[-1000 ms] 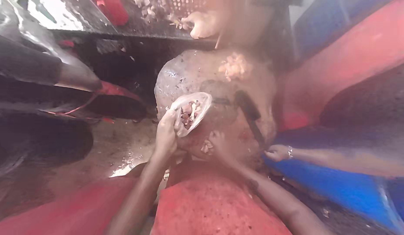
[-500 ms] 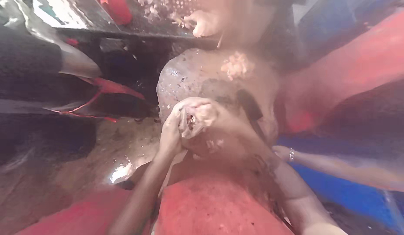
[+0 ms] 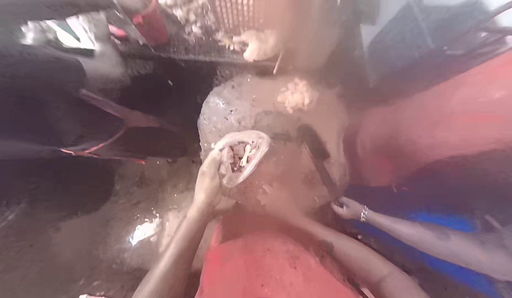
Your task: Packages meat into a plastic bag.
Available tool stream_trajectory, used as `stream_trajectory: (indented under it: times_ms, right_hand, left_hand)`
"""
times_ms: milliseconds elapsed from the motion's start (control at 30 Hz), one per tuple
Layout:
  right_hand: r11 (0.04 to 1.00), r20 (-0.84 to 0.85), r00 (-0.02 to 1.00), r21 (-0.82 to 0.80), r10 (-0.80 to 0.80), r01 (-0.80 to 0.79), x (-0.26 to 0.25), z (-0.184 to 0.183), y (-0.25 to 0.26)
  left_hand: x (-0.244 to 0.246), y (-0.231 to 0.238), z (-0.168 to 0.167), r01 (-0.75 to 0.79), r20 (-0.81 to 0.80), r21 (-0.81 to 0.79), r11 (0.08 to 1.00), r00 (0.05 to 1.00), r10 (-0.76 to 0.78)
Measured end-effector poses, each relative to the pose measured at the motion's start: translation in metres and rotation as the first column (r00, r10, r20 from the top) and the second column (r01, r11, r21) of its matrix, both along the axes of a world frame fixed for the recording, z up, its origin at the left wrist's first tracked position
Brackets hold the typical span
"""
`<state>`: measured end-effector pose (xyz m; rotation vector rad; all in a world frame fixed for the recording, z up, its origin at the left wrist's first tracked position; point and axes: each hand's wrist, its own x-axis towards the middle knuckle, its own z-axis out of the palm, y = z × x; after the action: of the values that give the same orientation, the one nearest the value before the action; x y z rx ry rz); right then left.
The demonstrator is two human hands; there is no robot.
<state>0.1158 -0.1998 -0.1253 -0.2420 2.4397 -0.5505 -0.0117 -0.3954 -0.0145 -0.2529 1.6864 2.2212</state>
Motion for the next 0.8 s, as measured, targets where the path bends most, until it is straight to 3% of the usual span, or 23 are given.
stream_trajectory:
  times_ms: [67, 133, 233, 267, 333, 400, 500, 567, 633, 700, 767, 800]
  right_hand:
    - [0.997, -0.028, 0.998, -0.055, -0.048, 0.047, 0.002, -0.005, 0.009]
    - [0.948, -0.005, 0.968, -0.205, -0.249, 0.243, 0.001, -0.003, 0.029]
    - [0.736, 0.042, 0.850, -0.480, -0.525, 0.478, -0.019, 0.040, 0.054]
    - [0.666, 0.000, 0.825, -0.591, -0.565, 0.456, -0.028, 0.065, 0.052]
    - [0.527, -0.157, 0.779, -0.813, -0.607, 0.246, -0.053, 0.109, 0.033]
    - [0.448, -0.209, 0.794, -0.889, -0.571, 0.089, -0.082, 0.121, 0.008]
    - [0.787, -0.318, 0.880, -0.609, -0.352, 0.094, -0.100, 0.118, 0.002]
    - [0.934, -0.444, 0.859, -0.344, -0.255, 0.099, -0.092, 0.118, 0.009]
    - [0.950, -0.495, 0.816, -0.233, -0.298, 0.205, -0.087, 0.104, 0.017]
    - [0.940, -0.550, 0.762, -0.181, -0.341, 0.290, -0.094, 0.095, 0.018]
    - [0.942, -0.614, 0.715, -0.210, -0.335, 0.261, -0.101, 0.096, 0.002]
    - [0.949, -0.629, 0.713, -0.248, -0.309, 0.192, -0.104, 0.106, -0.009]
  left_hand:
    - [-0.001, -0.001, 0.000, 0.002, -0.008, -0.034, 0.999, 1.000, -0.002]
    - [0.001, -0.005, -0.003, -0.010, -0.013, -0.068, 0.998, 1.000, 0.009]
    - [0.006, -0.012, -0.002, -0.013, -0.002, -0.067, 0.998, 1.000, 0.013]
    - [0.007, -0.012, -0.002, -0.004, -0.003, -0.067, 0.998, 1.000, 0.003]
    - [0.006, -0.004, -0.002, 0.025, -0.017, -0.056, 0.998, 1.000, -0.026]
    - [0.005, 0.004, 0.002, 0.036, -0.034, -0.020, 0.999, 0.999, -0.037]
    - [0.001, 0.004, 0.008, 0.002, -0.096, -0.030, 1.000, 0.995, -0.005]
    - [-0.003, -0.007, 0.005, -0.081, -0.160, -0.134, 0.988, 0.985, 0.059]
    - [-0.005, -0.025, -0.009, -0.152, -0.285, -0.349, 0.925, 0.957, 0.050]
    - [-0.008, -0.034, -0.029, -0.146, -0.436, -0.469, 0.871, 0.896, -0.084]
    - [-0.009, -0.032, -0.037, 0.032, -0.410, -0.514, 0.857, 0.869, -0.278]
    - [-0.011, -0.026, -0.037, 0.130, -0.330, -0.577, 0.807, 0.866, -0.375]
